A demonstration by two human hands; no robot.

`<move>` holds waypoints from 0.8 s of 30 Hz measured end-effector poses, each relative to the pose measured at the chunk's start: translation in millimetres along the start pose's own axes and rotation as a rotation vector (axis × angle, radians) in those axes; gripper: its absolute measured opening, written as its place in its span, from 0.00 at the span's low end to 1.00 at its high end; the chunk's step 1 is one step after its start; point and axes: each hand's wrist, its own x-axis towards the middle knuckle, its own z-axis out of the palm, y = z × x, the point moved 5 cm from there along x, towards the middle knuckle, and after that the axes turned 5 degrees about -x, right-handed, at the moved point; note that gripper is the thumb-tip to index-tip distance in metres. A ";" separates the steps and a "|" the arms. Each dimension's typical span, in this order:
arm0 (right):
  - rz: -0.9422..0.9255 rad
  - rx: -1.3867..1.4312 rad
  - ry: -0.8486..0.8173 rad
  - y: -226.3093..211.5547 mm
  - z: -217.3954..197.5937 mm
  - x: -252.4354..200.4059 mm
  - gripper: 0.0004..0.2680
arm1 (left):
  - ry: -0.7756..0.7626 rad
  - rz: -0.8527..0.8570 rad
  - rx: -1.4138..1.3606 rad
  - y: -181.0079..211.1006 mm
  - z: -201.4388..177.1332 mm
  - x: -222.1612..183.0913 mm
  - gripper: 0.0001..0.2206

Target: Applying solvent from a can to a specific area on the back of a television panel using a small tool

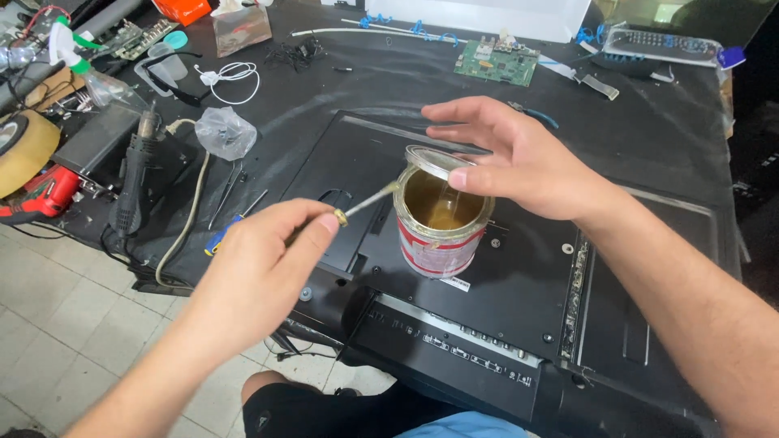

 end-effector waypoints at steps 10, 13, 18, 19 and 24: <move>-0.039 0.015 0.011 3.2 0.3 0.2 0.26 | -0.201 -0.261 0.027 36.6 2.9 15.0 0.09; -0.038 0.016 0.018 3.8 0.5 0.1 0.25 | -0.167 -0.140 0.031 23.4 0.0 23.3 0.15; -0.029 0.018 0.015 3.7 0.9 1.0 0.26 | -0.210 -0.167 -0.401 1.1 3.0 29.1 0.20; -0.028 0.022 0.011 3.9 1.5 1.3 0.26 | -0.224 -0.278 -0.437 0.0 2.6 26.3 0.23; -0.011 -0.004 0.025 2.3 1.5 0.8 0.25 | -0.235 -0.195 -0.375 6.5 -14.4 22.6 0.09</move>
